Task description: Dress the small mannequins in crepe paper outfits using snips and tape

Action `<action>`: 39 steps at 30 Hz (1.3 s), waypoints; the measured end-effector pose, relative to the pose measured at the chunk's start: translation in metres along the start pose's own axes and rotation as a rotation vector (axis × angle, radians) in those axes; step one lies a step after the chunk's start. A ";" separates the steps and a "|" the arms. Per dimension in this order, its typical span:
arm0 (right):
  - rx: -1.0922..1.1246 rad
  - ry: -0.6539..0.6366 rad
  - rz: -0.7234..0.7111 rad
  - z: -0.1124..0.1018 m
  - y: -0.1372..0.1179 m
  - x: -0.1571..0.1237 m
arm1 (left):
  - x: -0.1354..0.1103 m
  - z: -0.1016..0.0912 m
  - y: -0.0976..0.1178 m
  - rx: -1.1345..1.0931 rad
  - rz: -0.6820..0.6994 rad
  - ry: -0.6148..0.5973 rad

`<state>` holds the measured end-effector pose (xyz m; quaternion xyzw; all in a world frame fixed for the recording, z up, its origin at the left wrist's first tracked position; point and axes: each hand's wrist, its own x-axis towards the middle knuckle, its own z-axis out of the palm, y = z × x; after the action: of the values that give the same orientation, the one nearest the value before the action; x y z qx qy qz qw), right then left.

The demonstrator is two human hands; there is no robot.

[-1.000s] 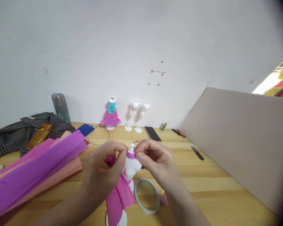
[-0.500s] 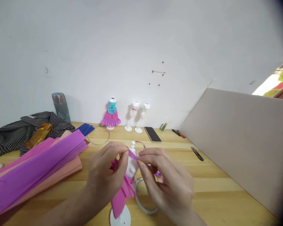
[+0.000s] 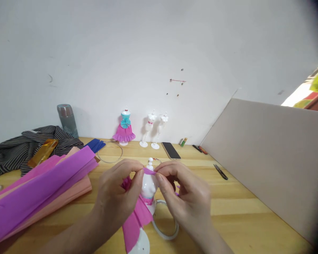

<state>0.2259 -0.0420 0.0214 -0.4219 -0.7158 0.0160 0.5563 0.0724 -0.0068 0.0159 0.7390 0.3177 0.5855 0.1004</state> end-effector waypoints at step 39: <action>0.519 -0.068 0.463 0.002 0.010 0.015 | -0.001 -0.003 -0.002 -0.075 -0.186 -0.082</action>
<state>0.2297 -0.0254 0.0271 -0.4168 -0.5914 0.3373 0.6023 0.0686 -0.0060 0.0151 0.7253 0.3585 0.5545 0.1950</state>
